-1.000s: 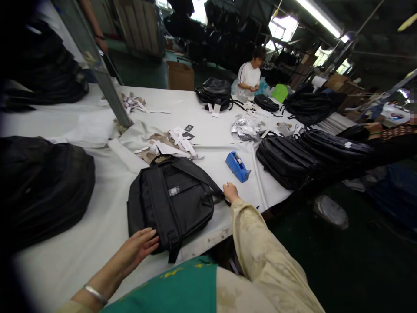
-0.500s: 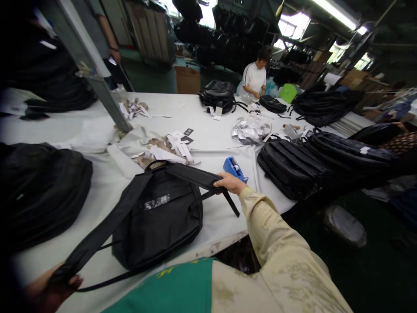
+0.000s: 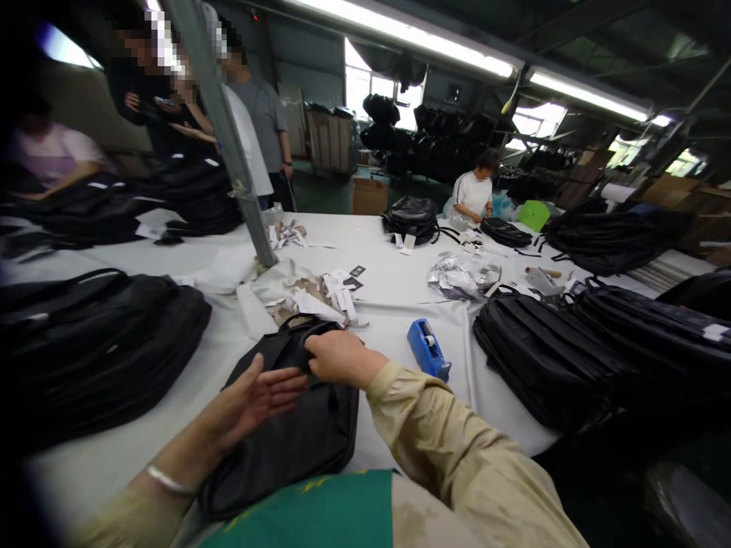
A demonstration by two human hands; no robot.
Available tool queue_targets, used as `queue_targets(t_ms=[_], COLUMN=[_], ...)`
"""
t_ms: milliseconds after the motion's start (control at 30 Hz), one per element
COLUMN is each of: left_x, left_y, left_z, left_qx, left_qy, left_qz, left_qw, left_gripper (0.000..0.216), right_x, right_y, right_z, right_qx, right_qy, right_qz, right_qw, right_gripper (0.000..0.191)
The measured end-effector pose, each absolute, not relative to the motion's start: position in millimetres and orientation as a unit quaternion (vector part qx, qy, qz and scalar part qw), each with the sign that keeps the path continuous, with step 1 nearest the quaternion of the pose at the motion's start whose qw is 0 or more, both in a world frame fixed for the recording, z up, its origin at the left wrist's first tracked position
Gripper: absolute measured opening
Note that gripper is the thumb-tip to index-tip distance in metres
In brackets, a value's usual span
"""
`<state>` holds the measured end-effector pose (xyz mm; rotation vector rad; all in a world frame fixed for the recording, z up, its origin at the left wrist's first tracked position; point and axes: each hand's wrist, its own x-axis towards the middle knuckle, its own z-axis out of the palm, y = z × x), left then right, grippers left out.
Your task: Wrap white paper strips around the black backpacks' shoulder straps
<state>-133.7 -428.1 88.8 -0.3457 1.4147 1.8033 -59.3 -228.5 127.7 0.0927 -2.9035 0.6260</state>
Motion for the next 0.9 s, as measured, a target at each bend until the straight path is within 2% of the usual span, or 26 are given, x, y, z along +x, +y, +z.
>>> queue_targets(t_ms=[100,233,333,400,467,567,700,800,900], left_x=[-134.0,-146.1,-154.2,-158.8,-164.2,-175.0,-188.3,-192.0,-190.8], left_y=[-372.4,-319.3,-289.3,-276.9,-272.0,-277.0,-295.5,-308.2,-314.1], left_z=[102.3,108.4,108.9,108.8,109.8,114.8,126.0,131.5,129.0], left_qx=[-0.110,-0.029,-0.014,-0.017,-0.006,0.025,0.041,0.022,0.004], left_qy=[0.531,0.469,0.480,0.487,0.481,0.472,0.514,0.542,0.542], left_qz=[0.716,0.707,0.703,0.707,0.724,0.756,0.739,0.711,0.709], left_qw=[0.438,0.529,0.525,0.513,0.494,0.454,0.434,0.448,0.451], left_gripper=[0.049,0.025,0.011,0.008,0.010,0.020,0.016,0.018,0.022], right_x=[-45.4,-15.1,3.8,14.1,24.4,40.6,54.8,47.6,22.3], right_y=[-234.4,-217.8,-206.7,-206.3,-210.7,-218.8,-218.7,-209.7,-199.1], right_z=[122.9,112.4,97.3,84.2,70.2,49.1,28.6,29.2,39.7], right_qx=[0.024,0.012,0.021,0.040,0.062,0.102,0.159,0.198,0.111], right_qy=[-0.982,-0.968,-0.950,-0.939,-0.934,-0.922,-0.904,-0.869,-0.813], right_qz=[0.156,0.180,0.201,0.206,0.229,0.309,0.381,0.448,0.558], right_qw=[0.106,0.174,0.239,0.271,0.267,0.212,0.108,0.066,0.127], right_gripper=[0.012,0.050,0.068,0.068,0.069,0.072,0.071,0.059,0.028])
